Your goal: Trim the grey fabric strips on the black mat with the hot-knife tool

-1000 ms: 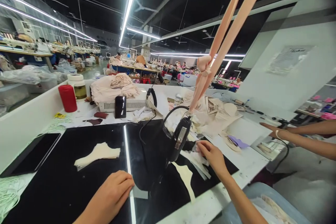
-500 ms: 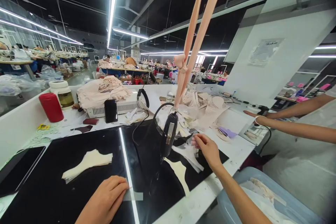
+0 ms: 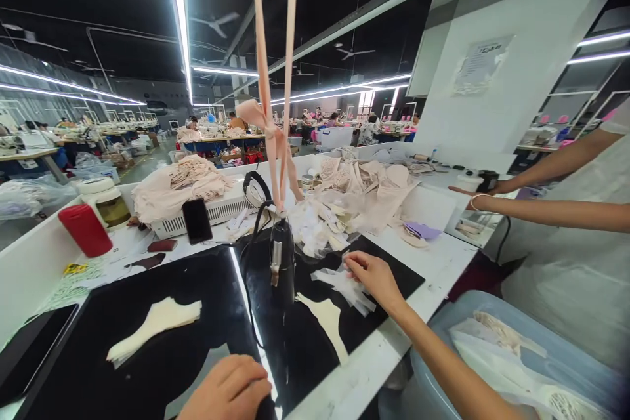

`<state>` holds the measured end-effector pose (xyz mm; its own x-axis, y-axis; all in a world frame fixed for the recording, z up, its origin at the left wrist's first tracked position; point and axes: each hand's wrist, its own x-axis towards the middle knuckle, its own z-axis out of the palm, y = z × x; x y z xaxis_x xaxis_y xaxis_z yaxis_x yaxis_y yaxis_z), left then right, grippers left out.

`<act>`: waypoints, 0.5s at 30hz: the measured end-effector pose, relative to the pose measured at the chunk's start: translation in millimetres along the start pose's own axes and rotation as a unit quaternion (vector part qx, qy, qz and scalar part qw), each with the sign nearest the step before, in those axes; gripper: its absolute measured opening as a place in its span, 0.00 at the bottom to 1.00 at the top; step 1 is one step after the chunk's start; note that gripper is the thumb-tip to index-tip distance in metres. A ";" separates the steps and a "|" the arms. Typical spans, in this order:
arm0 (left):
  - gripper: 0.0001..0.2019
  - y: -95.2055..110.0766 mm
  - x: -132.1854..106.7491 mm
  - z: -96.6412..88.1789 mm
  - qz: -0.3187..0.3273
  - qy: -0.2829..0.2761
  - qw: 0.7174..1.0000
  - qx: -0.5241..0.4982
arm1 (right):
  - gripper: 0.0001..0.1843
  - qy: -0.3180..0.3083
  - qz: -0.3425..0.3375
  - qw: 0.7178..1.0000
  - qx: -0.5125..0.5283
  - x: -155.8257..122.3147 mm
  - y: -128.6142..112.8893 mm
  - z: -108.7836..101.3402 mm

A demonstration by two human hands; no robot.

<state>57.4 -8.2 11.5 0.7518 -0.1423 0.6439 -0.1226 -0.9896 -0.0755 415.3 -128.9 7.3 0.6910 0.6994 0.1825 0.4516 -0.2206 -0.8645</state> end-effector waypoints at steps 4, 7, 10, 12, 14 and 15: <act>0.17 29.2 54.6 35.3 0.007 0.023 0.998 -0.056 | 0.13 -0.011 0.006 1.000 0.008 -3.9 -1.3 2.8; 0.11 39.6 95.2 66.5 -0.040 -0.004 0.995 -0.086 | 0.13 -0.014 0.003 1.000 0.015 -5.5 -1.7 2.8; 0.12 39.2 128.5 94.2 -0.110 -0.091 0.988 -0.065 | 0.13 -0.013 -0.003 1.000 0.027 -6.6 -0.9 1.7; 0.11 35.7 143.6 109.6 -0.137 -0.144 0.979 -0.048 | 0.12 -0.015 -0.005 0.999 0.038 -7.1 0.1 1.3; 0.09 31.6 152.6 121.7 -0.146 -0.171 0.973 -0.042 | 0.12 -0.017 -0.004 0.998 0.053 -7.5 1.5 1.3; 0.09 29.6 155.0 126.4 -0.149 -0.180 0.972 -0.041 | 0.11 -0.017 -0.001 0.998 0.062 -7.6 2.2 1.4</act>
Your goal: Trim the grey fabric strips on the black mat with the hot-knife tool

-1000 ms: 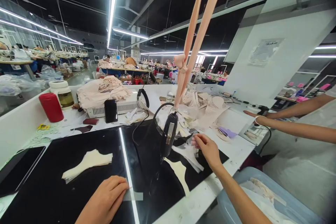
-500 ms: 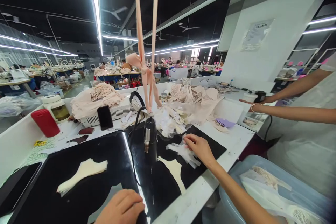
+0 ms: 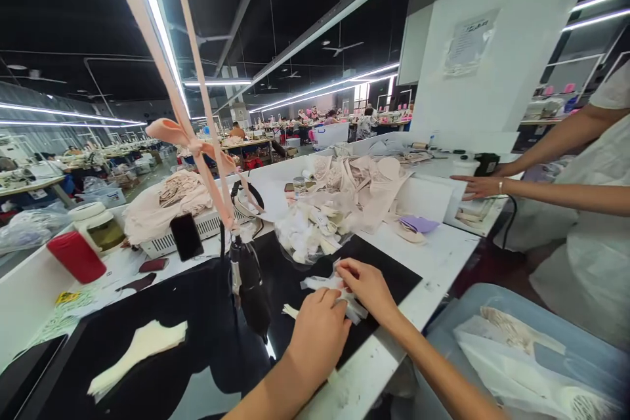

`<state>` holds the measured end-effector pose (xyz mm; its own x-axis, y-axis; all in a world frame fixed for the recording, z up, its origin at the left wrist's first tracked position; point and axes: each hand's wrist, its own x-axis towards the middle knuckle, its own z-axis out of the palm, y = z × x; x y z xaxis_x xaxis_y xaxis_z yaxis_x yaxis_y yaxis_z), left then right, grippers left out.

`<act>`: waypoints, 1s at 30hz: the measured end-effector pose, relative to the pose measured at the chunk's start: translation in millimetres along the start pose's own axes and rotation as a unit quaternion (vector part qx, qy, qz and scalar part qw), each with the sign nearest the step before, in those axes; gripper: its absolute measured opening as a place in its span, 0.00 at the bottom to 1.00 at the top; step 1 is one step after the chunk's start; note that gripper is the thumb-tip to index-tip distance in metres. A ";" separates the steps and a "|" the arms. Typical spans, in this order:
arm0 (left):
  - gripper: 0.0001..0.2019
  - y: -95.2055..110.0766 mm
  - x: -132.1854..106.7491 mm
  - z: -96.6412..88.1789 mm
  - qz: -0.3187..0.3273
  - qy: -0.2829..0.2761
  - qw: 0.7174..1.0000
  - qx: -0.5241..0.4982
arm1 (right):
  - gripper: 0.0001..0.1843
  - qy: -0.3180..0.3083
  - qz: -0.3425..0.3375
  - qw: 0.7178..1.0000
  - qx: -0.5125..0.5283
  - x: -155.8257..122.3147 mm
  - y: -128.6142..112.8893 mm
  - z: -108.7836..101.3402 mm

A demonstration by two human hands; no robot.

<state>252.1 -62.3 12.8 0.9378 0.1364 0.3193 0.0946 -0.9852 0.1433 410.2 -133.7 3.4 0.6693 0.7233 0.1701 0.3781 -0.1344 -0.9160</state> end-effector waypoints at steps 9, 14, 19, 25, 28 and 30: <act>0.07 -12.2 7.8 8.6 -0.029 -0.056 0.998 0.017 | 0.14 0.047 0.043 0.987 0.145 3.1 4.3 -10.2; 0.09 -16.5 10.1 7.7 -0.033 -0.074 0.997 0.004 | 0.27 0.114 0.035 0.967 0.225 4.3 -1.8 -20.2; 0.12 -18.5 9.1 4.6 -0.034 -0.072 0.997 -0.012 | 0.31 0.180 0.022 0.946 0.267 1.4 -12.9 -29.6; 0.11 -14.0 3.7 1.8 -0.036 -0.051 0.998 -0.018 | 0.26 0.222 0.000 0.925 0.308 -2.6 -22.2 -35.2; 0.11 -9.8 -0.8 -4.6 -0.034 -0.033 0.998 -0.028 | 0.22 0.222 -0.006 0.922 0.317 -1.9 -23.1 -34.7; 0.11 -6.2 -6.2 -11.1 -0.028 -0.023 0.999 -0.039 | 0.21 0.221 -0.011 0.922 0.319 -1.9 -24.1 -32.8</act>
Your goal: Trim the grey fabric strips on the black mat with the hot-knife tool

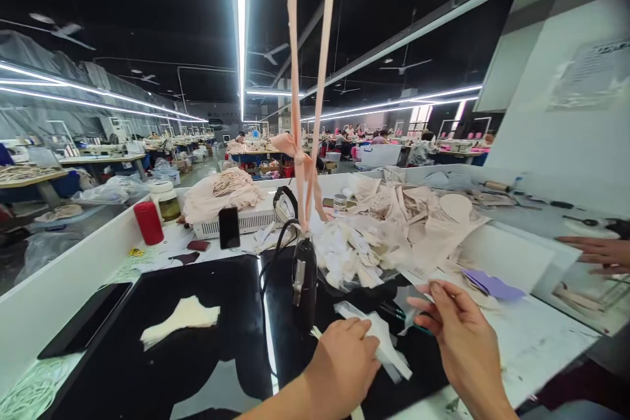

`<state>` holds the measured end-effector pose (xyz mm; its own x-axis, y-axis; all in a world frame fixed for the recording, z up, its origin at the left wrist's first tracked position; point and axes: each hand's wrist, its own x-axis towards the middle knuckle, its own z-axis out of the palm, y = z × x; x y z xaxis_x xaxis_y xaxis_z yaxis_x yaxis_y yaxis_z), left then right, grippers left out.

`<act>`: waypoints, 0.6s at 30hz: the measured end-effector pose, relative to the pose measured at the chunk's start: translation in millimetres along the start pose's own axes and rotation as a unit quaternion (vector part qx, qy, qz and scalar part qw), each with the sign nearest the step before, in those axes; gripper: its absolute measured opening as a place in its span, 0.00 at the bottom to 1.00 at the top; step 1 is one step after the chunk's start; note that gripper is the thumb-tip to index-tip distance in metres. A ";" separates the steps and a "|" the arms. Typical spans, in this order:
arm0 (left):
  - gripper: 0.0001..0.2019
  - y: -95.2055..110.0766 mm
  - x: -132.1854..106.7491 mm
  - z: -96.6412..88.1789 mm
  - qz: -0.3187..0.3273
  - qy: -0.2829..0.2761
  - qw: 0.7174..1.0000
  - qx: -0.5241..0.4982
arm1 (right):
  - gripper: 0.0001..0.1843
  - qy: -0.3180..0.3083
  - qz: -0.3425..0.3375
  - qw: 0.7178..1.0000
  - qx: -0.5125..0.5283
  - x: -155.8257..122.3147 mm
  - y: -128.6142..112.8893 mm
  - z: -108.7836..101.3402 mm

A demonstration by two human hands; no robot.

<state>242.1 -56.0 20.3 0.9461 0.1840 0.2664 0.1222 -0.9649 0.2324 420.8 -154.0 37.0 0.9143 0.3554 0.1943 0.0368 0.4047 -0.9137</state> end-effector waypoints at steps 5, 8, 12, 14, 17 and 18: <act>0.10 7.1 -19.6 -12.7 0.029 0.027 0.998 -0.049 | 0.23 -0.008 -0.010 1.000 -0.014 -6.8 -2.2 9.8; 0.11 6.3 -29.5 -15.1 0.034 0.052 0.995 -0.084 | 0.28 -0.016 -0.016 0.999 -0.035 -10.4 -7.2 16.1; 0.14 4.8 -38.8 -17.2 0.032 0.071 0.988 -0.131 | 0.31 -0.026 -0.026 0.998 -0.059 -14.7 -16.7 22.1; 0.15 6.3 -42.6 -20.8 0.029 0.081 0.983 -0.163 | 0.30 -0.040 -0.033 0.996 -0.069 -18.1 -21.0 25.4; 0.17 10.5 -49.1 -29.7 0.008 0.086 0.975 -0.203 | 0.28 -0.076 -0.045 0.993 -0.083 -28.6 -25.1 31.6; 0.17 11.4 -52.1 -33.2 0.002 0.088 0.974 -0.211 | 0.28 -0.091 -0.048 0.991 -0.089 -34.4 -26.0 33.9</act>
<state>184.3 -70.3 40.1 0.8754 0.2462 0.4160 -0.0498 -0.8100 0.5843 374.8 -148.2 66.2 0.8152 0.4757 0.3303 0.2064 0.2942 -0.9332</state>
